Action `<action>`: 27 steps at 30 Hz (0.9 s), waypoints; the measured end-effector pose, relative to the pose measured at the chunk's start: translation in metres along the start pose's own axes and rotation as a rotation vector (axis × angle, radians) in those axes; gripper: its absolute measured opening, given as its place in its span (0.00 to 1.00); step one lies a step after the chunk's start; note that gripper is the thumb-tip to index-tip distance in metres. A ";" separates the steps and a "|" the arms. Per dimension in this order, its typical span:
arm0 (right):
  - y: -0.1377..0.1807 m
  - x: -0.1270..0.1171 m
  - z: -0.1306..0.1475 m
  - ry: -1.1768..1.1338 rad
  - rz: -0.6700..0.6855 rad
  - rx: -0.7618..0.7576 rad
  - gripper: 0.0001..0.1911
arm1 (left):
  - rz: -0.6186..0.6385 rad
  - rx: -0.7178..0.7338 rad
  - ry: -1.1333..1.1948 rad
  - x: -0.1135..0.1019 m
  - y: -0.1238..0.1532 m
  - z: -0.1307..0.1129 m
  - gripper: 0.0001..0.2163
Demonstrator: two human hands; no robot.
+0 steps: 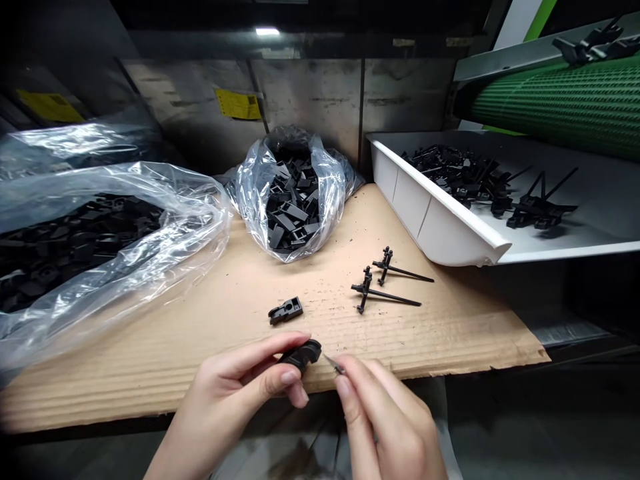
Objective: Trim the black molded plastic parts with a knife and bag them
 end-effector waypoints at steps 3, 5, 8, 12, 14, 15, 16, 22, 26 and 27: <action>0.005 0.007 0.010 0.033 -0.078 -0.095 0.14 | 0.002 -0.017 0.090 0.001 0.001 0.000 0.10; 0.007 0.010 0.015 0.066 -0.143 -0.143 0.17 | -0.014 -0.042 0.115 0.001 0.001 0.000 0.10; 0.007 0.014 0.020 0.119 -0.192 -0.184 0.18 | -0.035 -0.064 0.091 0.002 0.002 -0.001 0.10; 0.003 0.016 0.023 0.151 -0.211 -0.204 0.17 | -0.062 -0.035 0.075 0.004 0.002 -0.002 0.10; 0.002 0.016 0.022 0.159 -0.230 -0.182 0.18 | -0.106 0.002 0.076 0.003 0.003 -0.002 0.10; 0.002 0.016 0.021 0.163 -0.237 -0.166 0.19 | -0.122 0.019 0.068 0.002 0.003 -0.002 0.10; 0.003 0.016 0.020 0.166 -0.242 -0.154 0.19 | -0.127 0.034 0.052 0.002 0.004 -0.002 0.10; 0.001 0.017 0.018 0.129 -0.191 -0.108 0.16 | -0.089 0.132 -0.092 0.002 0.006 -0.008 0.12; -0.007 0.020 0.014 -0.019 -0.082 -0.033 0.12 | -0.082 0.210 -0.151 0.003 0.005 -0.014 0.14; -0.008 0.021 0.012 -0.070 -0.050 -0.002 0.11 | -0.084 0.234 -0.156 0.003 0.005 -0.015 0.14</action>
Point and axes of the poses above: each hand's wrist, its own y-axis away from the middle knuckle, its own x-axis out of the palm, z = x × y, the point moved 7 cm from there along -y, towards the middle knuckle, and after that the axes turned 11 degrees about y, right-handed, at the moved point
